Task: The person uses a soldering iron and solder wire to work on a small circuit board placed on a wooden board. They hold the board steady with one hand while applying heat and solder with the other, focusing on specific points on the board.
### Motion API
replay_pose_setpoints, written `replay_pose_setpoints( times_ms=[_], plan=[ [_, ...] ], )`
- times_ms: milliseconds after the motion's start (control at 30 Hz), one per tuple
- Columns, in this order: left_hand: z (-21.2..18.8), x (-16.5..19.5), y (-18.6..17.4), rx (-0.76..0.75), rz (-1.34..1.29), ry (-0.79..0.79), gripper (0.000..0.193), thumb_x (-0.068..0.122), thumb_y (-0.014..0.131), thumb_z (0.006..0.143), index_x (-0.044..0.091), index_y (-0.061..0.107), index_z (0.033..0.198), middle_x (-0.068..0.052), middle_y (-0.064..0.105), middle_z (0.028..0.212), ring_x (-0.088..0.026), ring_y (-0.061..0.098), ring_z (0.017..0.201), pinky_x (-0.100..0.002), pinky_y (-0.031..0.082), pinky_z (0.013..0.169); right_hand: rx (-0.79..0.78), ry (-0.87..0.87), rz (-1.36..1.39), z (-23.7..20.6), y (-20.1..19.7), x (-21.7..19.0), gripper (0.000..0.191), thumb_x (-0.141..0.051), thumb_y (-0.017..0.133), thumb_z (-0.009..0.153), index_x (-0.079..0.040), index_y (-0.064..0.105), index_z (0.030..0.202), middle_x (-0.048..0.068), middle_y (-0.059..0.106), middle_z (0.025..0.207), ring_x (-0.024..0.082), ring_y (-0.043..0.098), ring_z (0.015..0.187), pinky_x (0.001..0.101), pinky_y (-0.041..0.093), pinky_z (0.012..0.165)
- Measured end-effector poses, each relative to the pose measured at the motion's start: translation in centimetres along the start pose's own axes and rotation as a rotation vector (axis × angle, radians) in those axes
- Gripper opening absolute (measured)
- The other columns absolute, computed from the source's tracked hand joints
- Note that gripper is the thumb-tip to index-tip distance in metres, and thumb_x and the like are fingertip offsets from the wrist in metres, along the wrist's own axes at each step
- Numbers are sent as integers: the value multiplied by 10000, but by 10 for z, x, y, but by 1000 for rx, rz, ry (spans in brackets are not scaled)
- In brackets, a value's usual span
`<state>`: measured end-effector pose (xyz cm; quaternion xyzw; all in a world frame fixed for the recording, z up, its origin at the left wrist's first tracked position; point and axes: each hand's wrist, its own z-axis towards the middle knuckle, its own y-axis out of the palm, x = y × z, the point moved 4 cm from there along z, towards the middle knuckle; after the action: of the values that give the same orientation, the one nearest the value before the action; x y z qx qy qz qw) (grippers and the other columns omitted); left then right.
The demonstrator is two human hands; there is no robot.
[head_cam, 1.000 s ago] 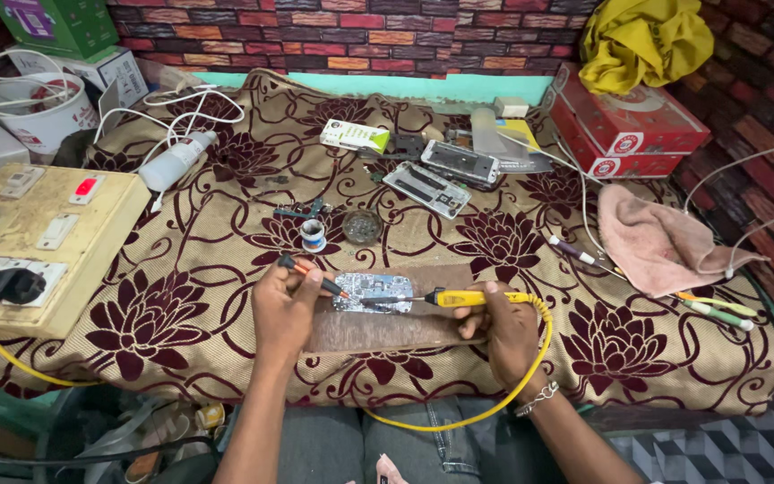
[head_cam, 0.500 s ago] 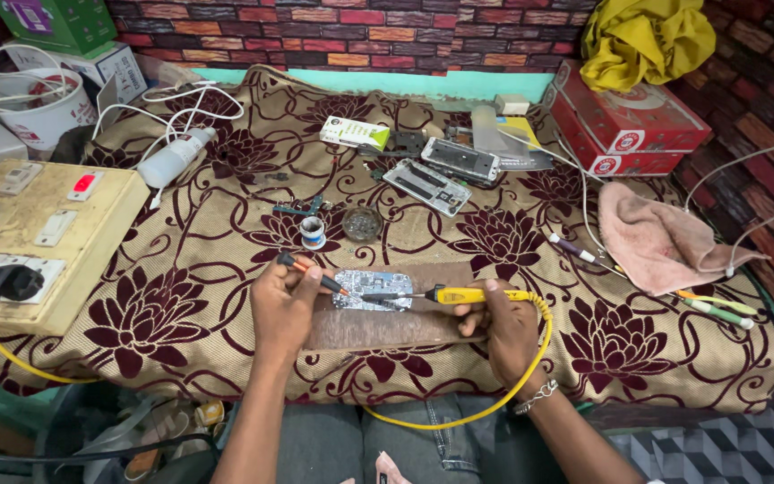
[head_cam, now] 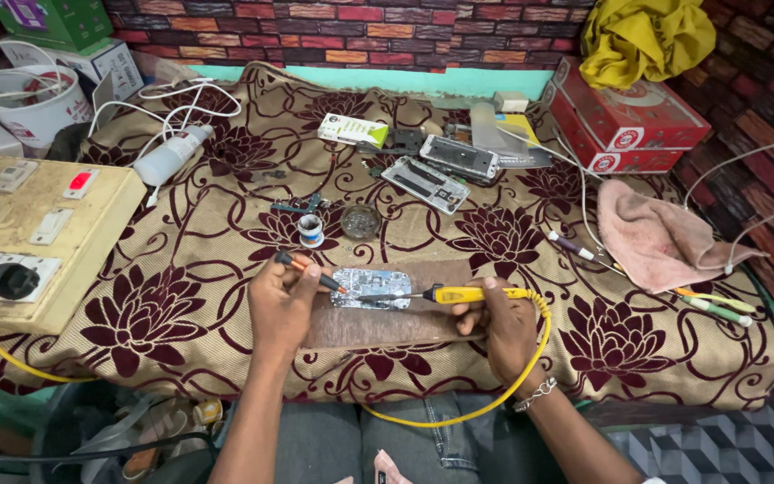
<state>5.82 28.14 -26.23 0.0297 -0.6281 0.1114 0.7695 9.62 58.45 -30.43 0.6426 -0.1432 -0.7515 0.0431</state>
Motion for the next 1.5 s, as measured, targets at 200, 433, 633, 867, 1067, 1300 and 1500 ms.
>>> replay_pose_setpoints(
  times_ms=[200, 433, 633, 867, 1067, 1300, 1500],
  plan=[
    [-1, -8, 4, -17, -109, 49, 34, 43, 631, 949, 24, 658, 958, -107, 773, 859, -148, 758, 755, -276, 638, 709, 10, -2, 17, -1, -5, 5, 392, -288, 461, 1080, 52, 652, 1040, 158, 734, 800, 150, 633, 564, 264, 535, 556],
    [-3, -12, 5, -33, -221, 99, 43, 26, 646, 956, 8, 631, 992, -113, 778, 896, -127, 742, 784, -257, 616, 729, 11, 3, -2, -3, -5, 2, 389, -297, 456, 1074, 38, 652, 1042, 147, 729, 798, 144, 634, 577, 265, 537, 560],
    [-5, -16, 9, -15, -170, 86, 29, 14, 632, 959, 3, 642, 985, -111, 769, 870, -131, 738, 767, -259, 614, 726, 5, -8, -7, -5, -7, 3, 383, -286, 466, 1076, 47, 649, 1036, 149, 728, 799, 146, 637, 585, 264, 537, 564],
    [-13, -10, 16, -29, -205, 94, 17, -2, 617, 972, -8, 633, 971, -112, 762, 863, -133, 726, 755, -261, 606, 721, 3, -30, -5, -8, -15, 2, 371, -280, 466, 1075, 42, 644, 1024, 144, 725, 786, 144, 627, 568, 262, 536, 558],
    [-15, -6, 15, 12, -47, -22, 45, 15, 618, 946, 19, 657, 966, -98, 767, 839, -135, 743, 719, -273, 621, 678, -6, -28, 7, -8, -18, 3, 378, -284, 464, 1073, 45, 644, 1024, 151, 719, 767, 151, 633, 560, 271, 543, 554],
    [-17, -6, 20, -9, -114, 19, 41, 9, 615, 957, 17, 654, 965, -104, 771, 850, -133, 739, 739, -269, 608, 711, -14, -26, -7, -10, -22, 3, 369, -274, 480, 1068, 50, 650, 1017, 148, 716, 774, 142, 635, 570, 259, 532, 553],
    [-17, -9, 21, -16, -152, 19, 41, 1, 598, 964, 12, 637, 961, -106, 773, 857, -138, 738, 736, -268, 608, 707, -38, -55, -69, -13, -24, 2, 363, -263, 494, 1062, 59, 655, 1021, 149, 727, 785, 137, 637, 574, 247, 529, 547]
  ],
)
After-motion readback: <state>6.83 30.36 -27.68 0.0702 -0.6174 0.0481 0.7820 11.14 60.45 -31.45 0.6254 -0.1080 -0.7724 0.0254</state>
